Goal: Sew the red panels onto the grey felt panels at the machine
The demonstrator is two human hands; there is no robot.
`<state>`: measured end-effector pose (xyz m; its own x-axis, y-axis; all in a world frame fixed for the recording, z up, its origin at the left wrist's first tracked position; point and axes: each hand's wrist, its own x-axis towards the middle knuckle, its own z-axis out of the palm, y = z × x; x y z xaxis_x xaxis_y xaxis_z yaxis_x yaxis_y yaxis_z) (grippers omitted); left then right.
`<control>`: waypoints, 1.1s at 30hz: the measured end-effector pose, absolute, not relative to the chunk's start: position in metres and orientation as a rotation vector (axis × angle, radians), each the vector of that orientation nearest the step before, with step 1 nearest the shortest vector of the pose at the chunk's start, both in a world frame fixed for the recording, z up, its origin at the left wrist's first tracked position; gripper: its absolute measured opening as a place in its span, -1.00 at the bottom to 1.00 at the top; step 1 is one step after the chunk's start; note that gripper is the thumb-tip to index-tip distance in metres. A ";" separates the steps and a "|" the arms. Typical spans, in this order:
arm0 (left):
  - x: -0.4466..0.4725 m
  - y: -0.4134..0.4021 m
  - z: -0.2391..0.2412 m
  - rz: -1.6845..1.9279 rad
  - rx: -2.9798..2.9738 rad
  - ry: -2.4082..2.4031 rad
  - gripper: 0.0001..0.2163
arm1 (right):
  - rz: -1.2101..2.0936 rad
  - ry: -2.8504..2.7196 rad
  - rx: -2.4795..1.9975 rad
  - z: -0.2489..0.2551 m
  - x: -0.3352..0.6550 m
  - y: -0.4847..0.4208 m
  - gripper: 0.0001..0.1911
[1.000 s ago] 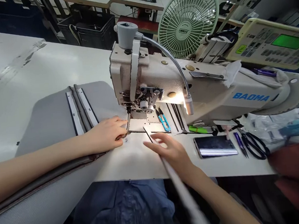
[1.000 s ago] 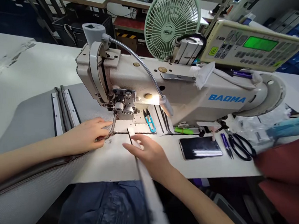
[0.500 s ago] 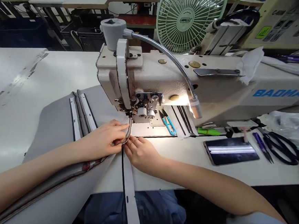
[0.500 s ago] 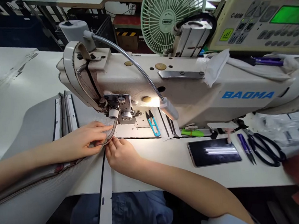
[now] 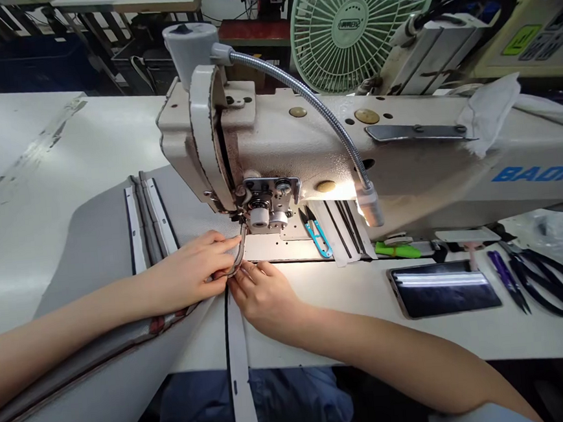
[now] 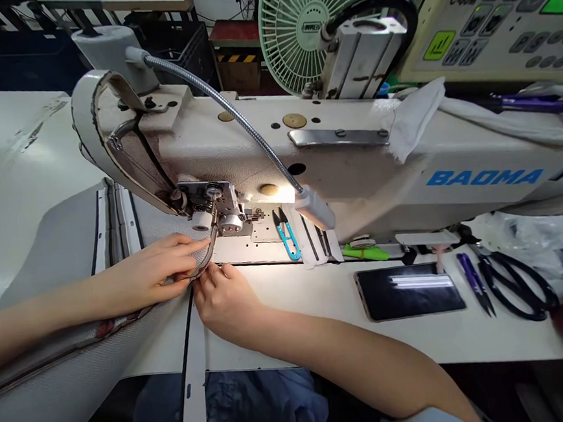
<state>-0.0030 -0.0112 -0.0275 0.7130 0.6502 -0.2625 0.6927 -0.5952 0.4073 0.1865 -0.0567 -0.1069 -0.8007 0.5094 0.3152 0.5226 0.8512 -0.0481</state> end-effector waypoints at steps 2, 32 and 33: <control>-0.003 -0.011 -0.028 -0.125 2.427 1.028 -0.78 | -0.058 -2.723 -0.798 -0.104 0.186 -0.056 -0.74; 0.005 0.005 -0.028 -0.171 2.416 1.042 -0.77 | -0.169 -2.732 -0.879 -0.104 0.189 -0.045 -0.76; 0.005 0.006 -0.028 -0.164 2.424 1.044 -0.78 | -0.174 -2.729 -0.885 -0.104 0.189 -0.044 -0.76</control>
